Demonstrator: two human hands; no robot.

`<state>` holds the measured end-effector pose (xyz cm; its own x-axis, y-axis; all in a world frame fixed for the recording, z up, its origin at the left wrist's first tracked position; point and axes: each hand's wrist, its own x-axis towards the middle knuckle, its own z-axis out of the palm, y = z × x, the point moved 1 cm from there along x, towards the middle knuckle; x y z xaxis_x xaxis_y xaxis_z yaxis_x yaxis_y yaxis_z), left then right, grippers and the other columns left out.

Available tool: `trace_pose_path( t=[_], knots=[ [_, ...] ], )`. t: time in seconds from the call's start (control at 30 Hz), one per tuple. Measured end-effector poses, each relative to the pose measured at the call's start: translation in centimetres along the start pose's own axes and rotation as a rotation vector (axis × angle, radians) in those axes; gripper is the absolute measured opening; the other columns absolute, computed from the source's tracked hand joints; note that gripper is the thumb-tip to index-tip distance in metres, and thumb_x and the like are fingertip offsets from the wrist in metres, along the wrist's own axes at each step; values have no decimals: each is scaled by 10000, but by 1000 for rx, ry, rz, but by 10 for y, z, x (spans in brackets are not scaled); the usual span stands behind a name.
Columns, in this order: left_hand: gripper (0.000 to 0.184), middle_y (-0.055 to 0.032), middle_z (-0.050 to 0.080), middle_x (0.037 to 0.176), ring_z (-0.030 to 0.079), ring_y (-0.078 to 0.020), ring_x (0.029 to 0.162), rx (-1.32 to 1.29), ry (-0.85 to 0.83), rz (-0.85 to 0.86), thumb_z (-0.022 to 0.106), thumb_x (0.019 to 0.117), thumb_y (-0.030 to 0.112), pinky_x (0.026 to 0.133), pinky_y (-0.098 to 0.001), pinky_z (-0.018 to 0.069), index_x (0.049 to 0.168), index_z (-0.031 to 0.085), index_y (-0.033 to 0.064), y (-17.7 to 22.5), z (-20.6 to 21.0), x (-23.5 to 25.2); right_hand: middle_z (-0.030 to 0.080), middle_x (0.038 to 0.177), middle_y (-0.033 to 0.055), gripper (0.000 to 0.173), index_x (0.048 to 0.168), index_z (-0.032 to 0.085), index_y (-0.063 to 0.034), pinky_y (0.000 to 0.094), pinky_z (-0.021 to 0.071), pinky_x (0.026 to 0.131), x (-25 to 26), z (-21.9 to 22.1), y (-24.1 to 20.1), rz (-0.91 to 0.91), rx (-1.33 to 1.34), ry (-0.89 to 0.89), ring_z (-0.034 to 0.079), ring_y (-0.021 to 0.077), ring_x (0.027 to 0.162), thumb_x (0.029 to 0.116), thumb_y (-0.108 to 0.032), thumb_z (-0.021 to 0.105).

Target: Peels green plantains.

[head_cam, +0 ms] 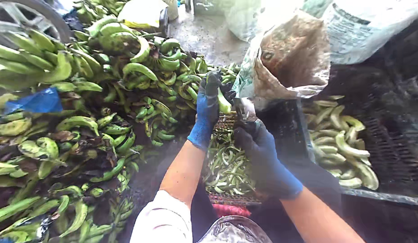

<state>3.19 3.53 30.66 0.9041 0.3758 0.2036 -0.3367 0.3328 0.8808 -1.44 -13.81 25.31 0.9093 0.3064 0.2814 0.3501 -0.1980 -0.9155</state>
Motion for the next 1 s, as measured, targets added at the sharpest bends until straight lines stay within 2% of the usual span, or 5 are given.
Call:
trace_pose_path(
  t=[0.3, 0.53, 0.77, 0.9, 1.0],
  knots=[
    [448, 11, 629, 962, 581, -82, 708, 200, 54, 176, 308, 1086, 504, 572, -254, 526, 1356, 564, 254, -1, -13, -22, 716, 888, 11, 426, 1257, 640, -100, 398, 615, 657, 1, 14, 1, -33, -206, -83, 697, 121, 744, 1021, -441, 538],
    [636, -49, 686, 1012, 657, -146, 823, 129, -15, -204, 189, 1069, 607, 687, -352, 580, 1277, 616, 185, -15, 2, -38, 694, 874, 155, 460, 1123, 627, -12, 588, 539, 716, 20, 18, 5, 83, -553, -78, 700, 341, 839, 989, -418, 458],
    [432, -44, 644, 1205, 635, -145, 1007, 164, -45, -23, 265, 1109, 348, 841, -364, 564, 1391, 547, 182, -6, -21, -28, 705, 895, 110, 439, 1141, 632, -53, 551, 560, 732, 25, 26, 0, 47, -488, -73, 706, 271, 838, 979, -449, 533],
    [528, -13, 669, 1017, 640, -103, 874, 69, -71, -124, 251, 1088, 525, 739, -331, 569, 1228, 618, 171, -17, -8, -29, 710, 1047, 204, 418, 1210, 644, 10, 604, 535, 885, 36, 21, 3, 51, -459, -96, 691, 352, 1001, 994, -339, 566],
    [333, -63, 665, 1029, 638, -129, 877, 17, -145, -193, 504, 1049, 334, 759, -345, 564, 1265, 589, 95, -22, -1, -21, 709, 992, 124, 369, 1178, 654, -4, 472, 585, 822, 40, 17, 4, 74, -316, -124, 698, 199, 904, 1001, -313, 555]
  ],
)
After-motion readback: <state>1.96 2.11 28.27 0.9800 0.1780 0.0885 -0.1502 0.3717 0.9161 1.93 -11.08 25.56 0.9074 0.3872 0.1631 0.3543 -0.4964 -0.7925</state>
